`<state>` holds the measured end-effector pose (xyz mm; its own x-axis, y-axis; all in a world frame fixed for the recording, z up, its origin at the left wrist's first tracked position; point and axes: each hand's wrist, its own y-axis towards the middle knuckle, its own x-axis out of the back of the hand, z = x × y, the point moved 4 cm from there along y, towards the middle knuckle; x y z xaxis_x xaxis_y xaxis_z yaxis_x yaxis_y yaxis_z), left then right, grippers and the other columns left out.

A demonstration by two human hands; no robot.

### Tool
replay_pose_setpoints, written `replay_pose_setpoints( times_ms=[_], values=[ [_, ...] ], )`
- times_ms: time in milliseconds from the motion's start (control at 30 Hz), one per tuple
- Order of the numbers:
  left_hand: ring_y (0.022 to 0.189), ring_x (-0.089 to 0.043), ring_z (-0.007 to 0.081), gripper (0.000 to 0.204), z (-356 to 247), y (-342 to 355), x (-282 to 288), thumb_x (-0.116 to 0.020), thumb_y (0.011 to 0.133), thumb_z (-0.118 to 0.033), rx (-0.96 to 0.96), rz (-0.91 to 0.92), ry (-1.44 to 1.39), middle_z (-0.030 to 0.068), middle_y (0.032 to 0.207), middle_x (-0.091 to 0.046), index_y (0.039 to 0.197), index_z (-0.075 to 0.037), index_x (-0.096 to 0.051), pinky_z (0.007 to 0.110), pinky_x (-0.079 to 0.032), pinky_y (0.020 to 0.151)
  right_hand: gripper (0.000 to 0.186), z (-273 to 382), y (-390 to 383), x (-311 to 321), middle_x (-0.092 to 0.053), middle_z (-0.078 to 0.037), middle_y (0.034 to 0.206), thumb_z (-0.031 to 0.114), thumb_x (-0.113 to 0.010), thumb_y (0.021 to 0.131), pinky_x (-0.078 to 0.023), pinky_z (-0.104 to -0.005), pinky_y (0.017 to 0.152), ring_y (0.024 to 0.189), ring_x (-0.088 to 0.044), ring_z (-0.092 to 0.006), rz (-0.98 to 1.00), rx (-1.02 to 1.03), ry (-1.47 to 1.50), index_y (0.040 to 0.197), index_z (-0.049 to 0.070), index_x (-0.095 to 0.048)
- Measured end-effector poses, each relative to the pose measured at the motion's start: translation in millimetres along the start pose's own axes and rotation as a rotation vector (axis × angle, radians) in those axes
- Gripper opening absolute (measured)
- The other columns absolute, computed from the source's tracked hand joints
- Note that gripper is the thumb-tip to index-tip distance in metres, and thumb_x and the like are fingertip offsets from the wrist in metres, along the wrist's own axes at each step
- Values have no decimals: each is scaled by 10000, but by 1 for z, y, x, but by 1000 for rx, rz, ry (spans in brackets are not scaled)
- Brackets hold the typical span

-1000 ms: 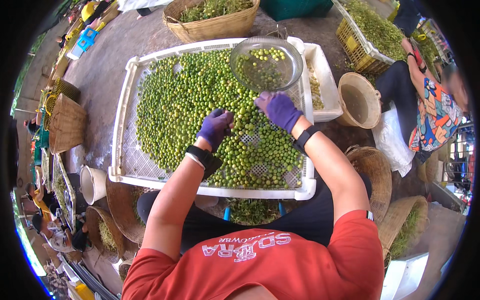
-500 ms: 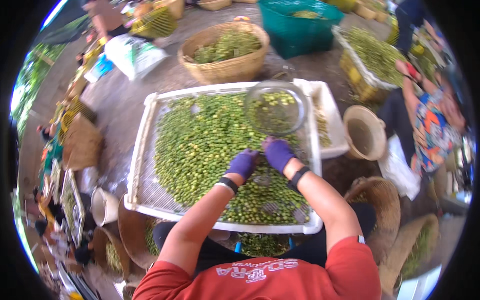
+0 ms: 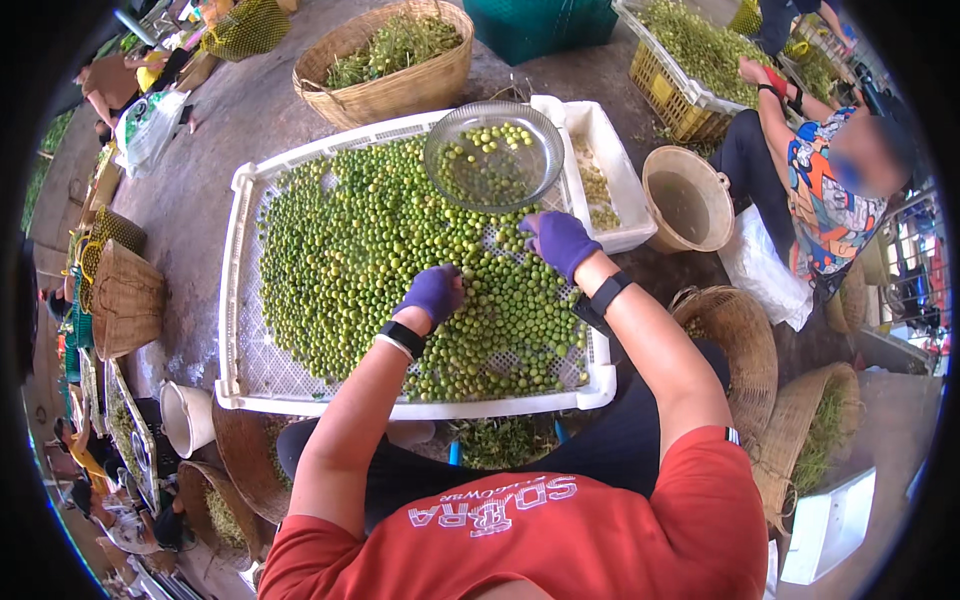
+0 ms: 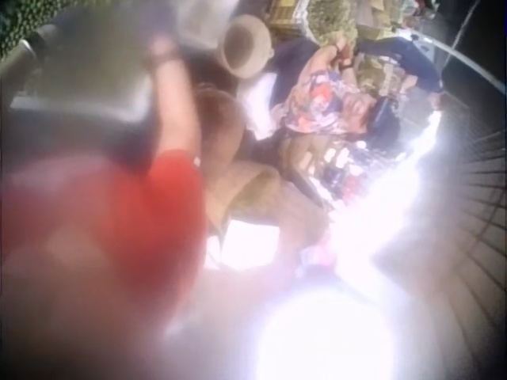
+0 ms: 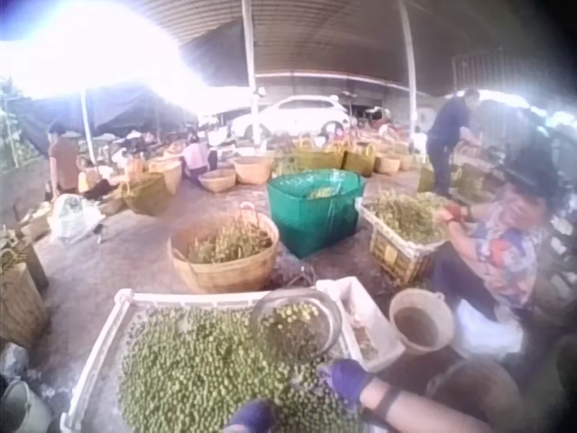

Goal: Sorting through a tray of green berries to remove debris and sifting them using a strainer.

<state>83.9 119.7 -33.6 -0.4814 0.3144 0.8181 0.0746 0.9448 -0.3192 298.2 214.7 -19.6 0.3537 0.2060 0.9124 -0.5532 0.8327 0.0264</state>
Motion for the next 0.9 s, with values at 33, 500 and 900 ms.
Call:
replay_pose_setpoints(
  times_ms=[33,500,900],
  values=[
    [859,-648,377,184,12,2,-3,-581,816,-174,3,-15,-115,208,865,-665,945,-72,-665,430,-513,787,290,2,2,0,-676,-177,919,203,-676,810,-504,-438,756,856,-650,-345,-19,9,17,1082,113,-633],
    [1005,-595,387,225,-17,8,-11,-541,865,-177,-56,-23,97,199,1056,-602,1061,-103,-622,475,-488,839,133,45,23,-48,-635,-130,912,93,-548,826,-519,-438,686,779,-658,-311,109,258,-426,931,103,-629],
    [1101,-569,365,273,-19,3,-7,-533,892,-191,58,102,123,196,1183,-563,1136,-70,-559,488,-479,894,220,-29,-2,16,-674,-167,921,172,-663,804,-516,-389,787,871,-650,-316,-226,-102,294,989,57,-693]
  ],
)
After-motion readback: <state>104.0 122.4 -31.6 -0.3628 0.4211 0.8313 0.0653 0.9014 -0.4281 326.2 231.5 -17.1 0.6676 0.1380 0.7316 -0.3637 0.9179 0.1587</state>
